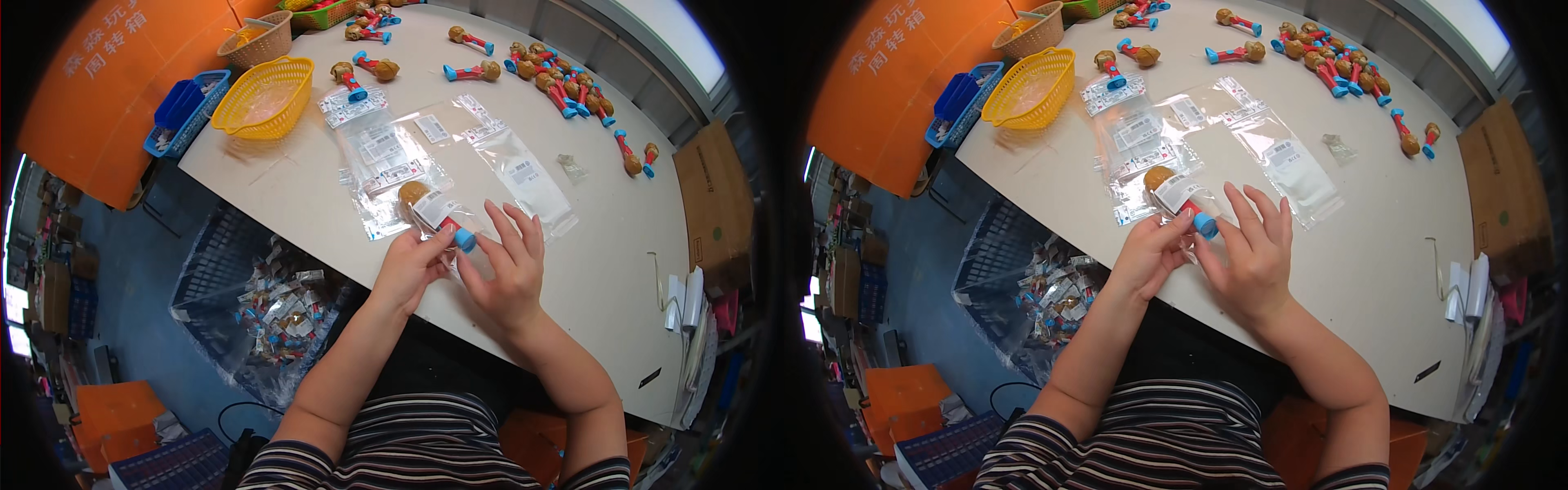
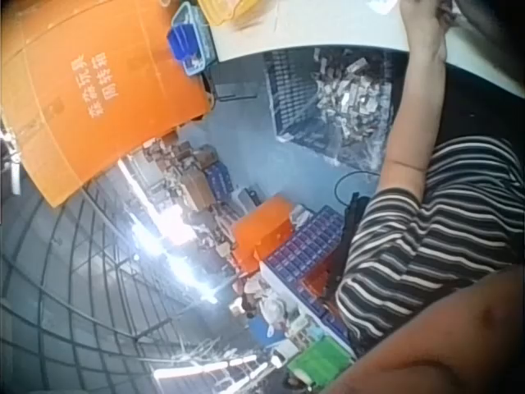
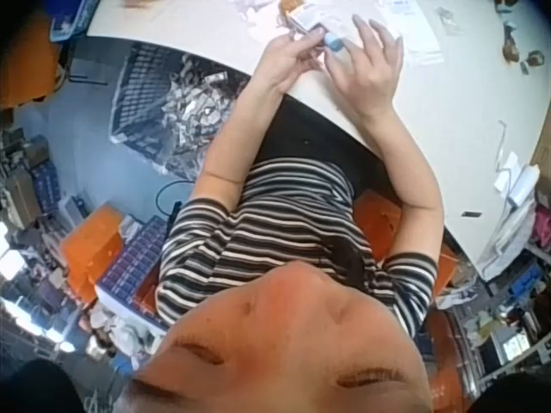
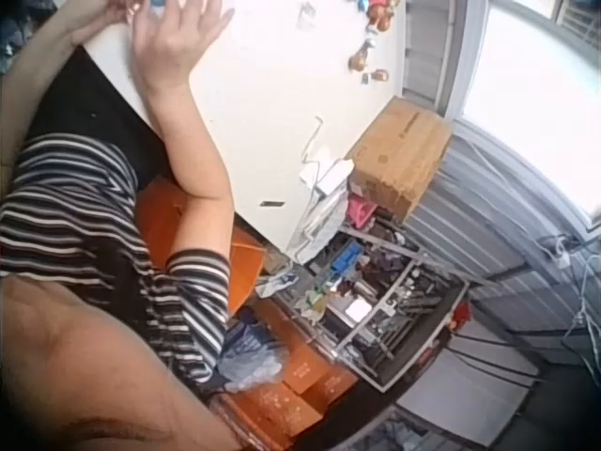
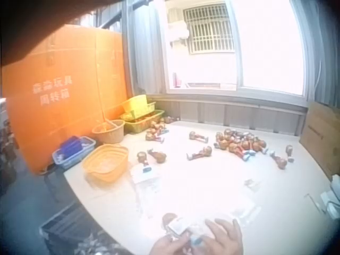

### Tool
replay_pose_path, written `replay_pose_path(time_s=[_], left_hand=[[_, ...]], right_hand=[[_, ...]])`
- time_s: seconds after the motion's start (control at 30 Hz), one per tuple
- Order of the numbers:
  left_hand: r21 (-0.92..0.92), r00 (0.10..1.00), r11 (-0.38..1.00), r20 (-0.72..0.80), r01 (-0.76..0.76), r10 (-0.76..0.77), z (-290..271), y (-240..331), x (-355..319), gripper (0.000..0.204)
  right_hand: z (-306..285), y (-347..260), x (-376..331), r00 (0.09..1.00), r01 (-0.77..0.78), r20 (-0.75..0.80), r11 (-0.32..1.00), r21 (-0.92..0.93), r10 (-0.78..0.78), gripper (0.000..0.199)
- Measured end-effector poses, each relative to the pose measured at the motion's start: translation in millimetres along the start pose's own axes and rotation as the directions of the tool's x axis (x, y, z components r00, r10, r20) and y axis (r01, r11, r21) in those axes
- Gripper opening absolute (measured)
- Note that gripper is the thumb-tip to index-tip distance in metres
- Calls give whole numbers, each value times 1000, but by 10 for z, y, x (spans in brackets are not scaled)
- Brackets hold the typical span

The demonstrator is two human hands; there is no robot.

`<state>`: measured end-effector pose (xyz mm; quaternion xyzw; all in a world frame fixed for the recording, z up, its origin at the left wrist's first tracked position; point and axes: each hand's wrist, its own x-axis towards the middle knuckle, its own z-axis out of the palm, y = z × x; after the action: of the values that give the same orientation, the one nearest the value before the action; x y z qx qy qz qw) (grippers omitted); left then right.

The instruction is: Packaging small bear-shaped toys into individual plastic bags on an assembly table.

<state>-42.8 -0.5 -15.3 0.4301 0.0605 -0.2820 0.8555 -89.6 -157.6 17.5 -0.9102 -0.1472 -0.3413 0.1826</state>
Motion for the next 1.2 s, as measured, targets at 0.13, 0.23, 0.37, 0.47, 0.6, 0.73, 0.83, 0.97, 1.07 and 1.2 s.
replay_pose_path(time_s=[0.13, 0.23, 0.37, 0.47, 0.6, 0.73, 0.83, 0.97, 1.07, 1.2], left_hand=[[24, 1000, 1000, -2, -6, 6, 23, -5, -65, 29], [93, 999, 996, -30, -7, 10, 5, 49, -200, 30], [196, 992, 979, -97, -62, 82, -86, 94, -368, 34], [222, 982, 972, -147, -80, 114, -251, 145, -462, 36], [297, 979, 952, -164, -70, 123, -369, 177, -533, 40], [301, 982, 949, -129, -95, 139, -373, 142, -536, 42], [291, 980, 949, -113, -122, 161, -405, 122, -535, 44], [412, 957, 901, -181, -134, 225, -340, 105, -593, 43], [533, 929, 828, -188, -175, 318, -335, 114, -669, 44], [673, 876, 682, -105, -286, 471, -387, 63, -787, 39]], right_hand=[[10, 9, -8, 1000, -10, 11, 1000, 23, 10, 27], [30, -15, -35, 998, 10, 68, 998, 54, -14, 28], [9, -53, -24, 959, 47, 265, 979, 200, -100, 28], [-15, -69, -15, 937, 71, 319, 973, 219, -140, 25], [-27, -109, 1, 916, 129, 346, 965, 230, -205, 20], [-19, -120, -11, 914, 186, 322, 959, 213, -249, 18], [-32, -134, 39, 911, 209, 314, 956, 207, -267, 18], [-37, -58, 47, 908, 227, 290, 938, 262, -301, 18], [-68, 59, 76, 899, 260, 283, 927, 271, -335, 18], [-241, 165, 189, 886, 287, 296, 923, 255, -357, 19]])
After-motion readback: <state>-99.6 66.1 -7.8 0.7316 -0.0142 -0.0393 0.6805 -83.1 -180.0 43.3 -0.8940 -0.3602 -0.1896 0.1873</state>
